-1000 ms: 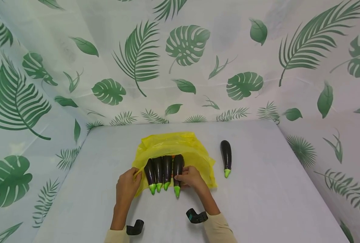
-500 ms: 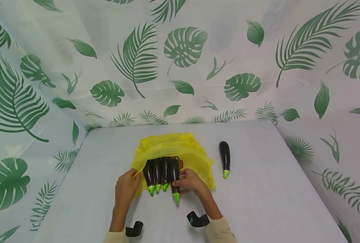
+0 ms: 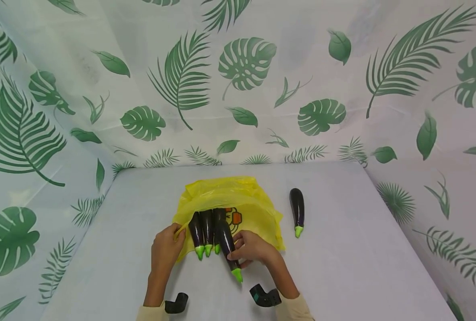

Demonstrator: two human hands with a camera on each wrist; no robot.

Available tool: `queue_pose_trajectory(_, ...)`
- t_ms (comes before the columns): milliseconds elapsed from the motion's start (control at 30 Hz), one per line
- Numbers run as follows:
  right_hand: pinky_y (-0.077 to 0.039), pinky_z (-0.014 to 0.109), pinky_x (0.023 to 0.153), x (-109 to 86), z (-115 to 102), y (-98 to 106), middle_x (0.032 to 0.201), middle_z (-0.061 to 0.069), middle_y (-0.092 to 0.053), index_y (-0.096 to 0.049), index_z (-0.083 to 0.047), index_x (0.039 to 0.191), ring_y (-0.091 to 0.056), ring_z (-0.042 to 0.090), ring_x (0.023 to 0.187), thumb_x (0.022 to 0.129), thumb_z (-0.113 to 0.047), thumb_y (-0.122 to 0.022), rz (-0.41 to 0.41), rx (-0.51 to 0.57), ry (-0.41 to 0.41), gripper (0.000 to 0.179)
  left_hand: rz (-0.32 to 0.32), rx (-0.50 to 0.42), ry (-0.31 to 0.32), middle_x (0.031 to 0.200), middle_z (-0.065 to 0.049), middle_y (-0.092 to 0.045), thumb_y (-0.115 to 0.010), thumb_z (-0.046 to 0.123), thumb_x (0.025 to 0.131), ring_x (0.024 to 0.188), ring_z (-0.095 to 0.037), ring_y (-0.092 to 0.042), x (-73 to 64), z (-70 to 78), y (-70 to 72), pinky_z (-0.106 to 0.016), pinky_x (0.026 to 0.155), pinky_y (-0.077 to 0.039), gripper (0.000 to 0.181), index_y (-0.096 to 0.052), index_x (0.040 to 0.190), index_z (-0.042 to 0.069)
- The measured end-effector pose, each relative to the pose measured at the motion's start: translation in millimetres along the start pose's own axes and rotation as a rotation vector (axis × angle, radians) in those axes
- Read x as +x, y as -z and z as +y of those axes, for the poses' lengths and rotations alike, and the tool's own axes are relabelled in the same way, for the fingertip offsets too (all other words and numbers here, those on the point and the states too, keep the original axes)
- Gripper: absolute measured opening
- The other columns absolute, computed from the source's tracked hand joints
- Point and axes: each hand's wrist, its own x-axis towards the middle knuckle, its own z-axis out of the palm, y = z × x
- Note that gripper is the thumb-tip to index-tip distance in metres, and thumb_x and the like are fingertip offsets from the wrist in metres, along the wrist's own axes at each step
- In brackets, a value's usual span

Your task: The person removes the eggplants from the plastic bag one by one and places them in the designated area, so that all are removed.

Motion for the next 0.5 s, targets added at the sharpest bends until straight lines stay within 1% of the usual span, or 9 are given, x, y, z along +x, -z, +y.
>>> queue_pose_trajectory(300, -0.059, 0.044, 0.068, -14.5, -15.3, 5.6, 0.103, 0.016, -0.059, -0.046, 0.008, 0.128, -0.067, 0.019, 0.077, 0.084, -0.01, -0.073, -0.075, 0.018, 0.098, 0.054, 0.006, 0.002, 0.007, 0.08, -0.005, -0.07, -0.071, 0.018, 0.087, 0.063, -0.014, -0.059, -0.1, -1.7, -0.7, -0.031, 0.056, -0.048, 0.012, -0.07, 0.092, 0.007)
queue_pose_trajectory(433, -0.058, 0.046, 0.07, -19.1, -19.4, 9.8, 0.107, 0.017, -0.058, -0.044, 0.008, 0.13, -0.067, 0.019, 0.082, 0.086, -0.012, -0.072, -0.088, 0.038, 0.134, 0.056, 0.005, 0.003, 0.007, 0.079, -0.005, -0.07, -0.071, 0.018, 0.087, 0.063, -0.014, -0.06, -0.1, -2.1, -0.3, -0.031, 0.055, -0.048, 0.012, -0.07, 0.092, 0.007)
queue_pose_trajectory(500, -0.058, 0.045, 0.071, -20.5, -19.9, 11.9, 0.109, 0.018, -0.059, -0.042, 0.007, 0.132, -0.067, 0.019, 0.085, 0.087, -0.013, -0.071, -0.084, 0.046, 0.155, 0.057, -0.001, 0.003, 0.012, 0.079, -0.005, -0.07, -0.071, 0.018, 0.087, 0.062, -0.014, -0.059, -0.4, -2.2, -0.2, -0.031, 0.056, -0.048, 0.013, -0.07, 0.092, 0.007)
